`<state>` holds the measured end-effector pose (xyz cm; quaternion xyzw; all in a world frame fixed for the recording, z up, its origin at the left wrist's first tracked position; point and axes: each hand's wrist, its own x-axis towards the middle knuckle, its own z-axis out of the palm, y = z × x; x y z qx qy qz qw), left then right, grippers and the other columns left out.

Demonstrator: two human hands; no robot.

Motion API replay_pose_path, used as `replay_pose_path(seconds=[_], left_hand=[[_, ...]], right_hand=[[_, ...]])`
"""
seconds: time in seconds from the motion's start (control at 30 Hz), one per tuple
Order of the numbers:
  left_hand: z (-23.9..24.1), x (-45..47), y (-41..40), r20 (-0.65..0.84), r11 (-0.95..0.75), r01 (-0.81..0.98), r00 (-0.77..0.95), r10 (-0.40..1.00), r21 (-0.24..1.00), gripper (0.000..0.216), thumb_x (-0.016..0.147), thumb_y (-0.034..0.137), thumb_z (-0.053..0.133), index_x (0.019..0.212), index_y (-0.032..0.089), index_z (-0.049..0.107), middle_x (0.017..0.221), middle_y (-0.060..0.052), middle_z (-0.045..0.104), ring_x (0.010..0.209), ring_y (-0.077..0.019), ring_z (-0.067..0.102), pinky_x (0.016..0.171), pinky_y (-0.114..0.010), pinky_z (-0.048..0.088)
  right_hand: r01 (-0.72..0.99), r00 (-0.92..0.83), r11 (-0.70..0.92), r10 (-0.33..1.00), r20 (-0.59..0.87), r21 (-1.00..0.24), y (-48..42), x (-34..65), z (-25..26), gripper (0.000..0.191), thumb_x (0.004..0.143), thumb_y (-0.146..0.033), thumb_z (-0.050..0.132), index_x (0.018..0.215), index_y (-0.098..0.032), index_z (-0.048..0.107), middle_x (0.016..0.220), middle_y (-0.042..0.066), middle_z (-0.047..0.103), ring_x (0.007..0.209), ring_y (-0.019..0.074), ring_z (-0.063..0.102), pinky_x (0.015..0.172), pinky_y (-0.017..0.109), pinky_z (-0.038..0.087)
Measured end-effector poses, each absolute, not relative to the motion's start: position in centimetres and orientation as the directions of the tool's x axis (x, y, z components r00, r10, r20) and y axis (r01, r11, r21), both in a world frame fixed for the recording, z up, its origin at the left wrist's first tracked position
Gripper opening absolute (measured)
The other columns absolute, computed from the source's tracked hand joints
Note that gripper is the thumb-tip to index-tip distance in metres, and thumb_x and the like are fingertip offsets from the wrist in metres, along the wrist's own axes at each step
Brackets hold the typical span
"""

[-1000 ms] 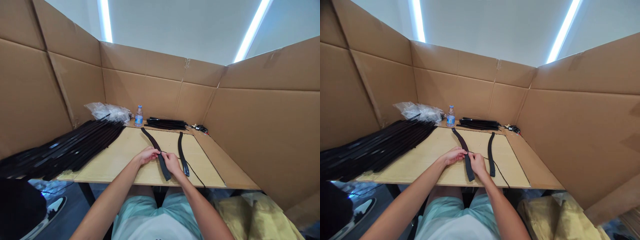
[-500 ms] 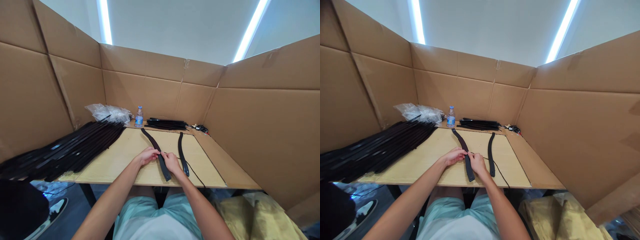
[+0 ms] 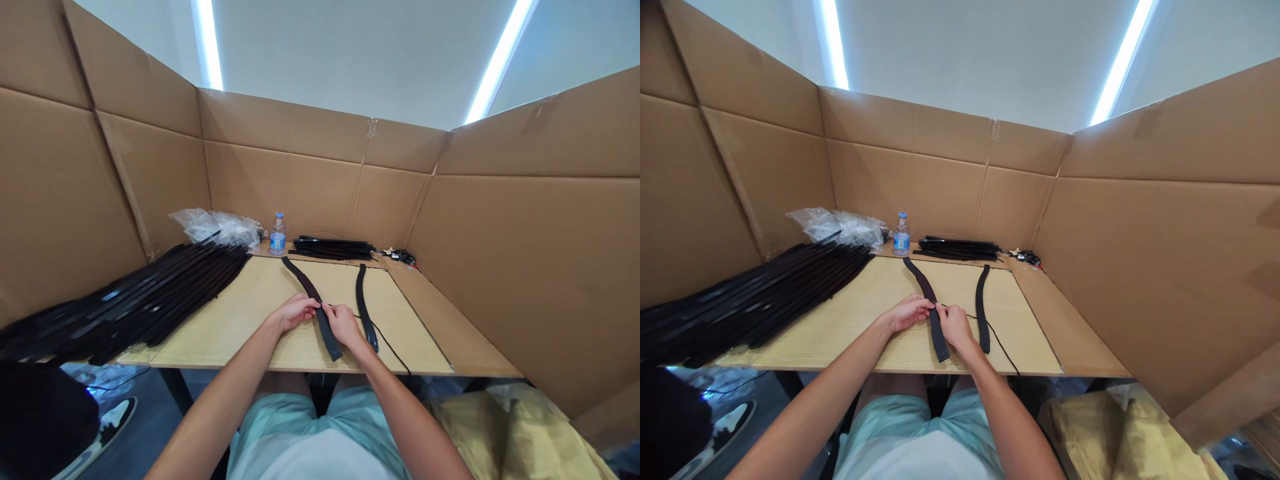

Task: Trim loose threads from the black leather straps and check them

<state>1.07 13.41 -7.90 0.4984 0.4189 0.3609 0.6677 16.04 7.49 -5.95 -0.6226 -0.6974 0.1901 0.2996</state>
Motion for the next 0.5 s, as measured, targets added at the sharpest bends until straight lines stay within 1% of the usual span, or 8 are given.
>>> replay_pose_path(seconds=[0.1, 0.23, 0.37, 0.5], left_hand=[[-7.83, 1.07, 13.4, -0.195, 0.243, -0.079, 0.389, 0.9, 0.967, 0.024, 0.091, 0.028, 0.058, 0.111, 0.013, 0.059, 0.104, -0.007, 0.063, 0.083, -0.0175, 0.064, 0.07, -0.034, 0.056], [-7.74, 1.09, 13.41, -0.198, 0.25, -0.091, 0.382, 0.903, 0.964, 0.025, 0.091, 0.028, 0.058, 0.112, 0.013, 0.059, 0.106, -0.008, 0.063, 0.085, -0.0182, 0.064, 0.072, -0.035, 0.056], [-7.73, 1.14, 13.41, -0.198, 0.254, -0.109, 0.37, 0.908, 0.961, 0.025, 0.092, 0.028, 0.058, 0.111, 0.013, 0.059, 0.105, -0.007, 0.063, 0.084, -0.0176, 0.064, 0.07, -0.034, 0.056], [-7.73, 1.13, 13.38, -0.198, 0.257, -0.121, 0.365, 0.91, 0.959, 0.026, 0.091, 0.028, 0.058, 0.113, 0.014, 0.059, 0.108, -0.008, 0.063, 0.087, -0.0188, 0.064, 0.073, -0.036, 0.056]], right_hand=[[0.747, -0.051, 0.169, 0.979, 0.197, -0.643, 7.54, 16.1, -6.14, 0.028, 0.096, -0.037, 0.051, 0.089, -0.014, 0.064, 0.084, 0.002, 0.067, 0.074, 0.0146, 0.064, 0.073, 0.033, 0.054], [0.742, -0.039, 0.173, 0.975, 0.217, -0.648, 7.58, 16.14, -6.34, 0.029, 0.096, -0.037, 0.05, 0.087, -0.014, 0.064, 0.083, 0.002, 0.067, 0.073, 0.0144, 0.064, 0.072, 0.033, 0.054], [0.739, -0.041, 0.184, 0.972, 0.23, -0.648, 7.61, 16.14, -6.42, 0.028, 0.096, -0.037, 0.05, 0.086, -0.014, 0.064, 0.081, 0.002, 0.067, 0.071, 0.0137, 0.064, 0.071, 0.032, 0.053], [0.736, -0.046, 0.192, 0.971, 0.234, -0.649, 7.64, 16.16, -6.44, 0.027, 0.096, -0.036, 0.051, 0.087, -0.014, 0.064, 0.082, 0.001, 0.066, 0.07, 0.0136, 0.063, 0.07, 0.032, 0.054]])
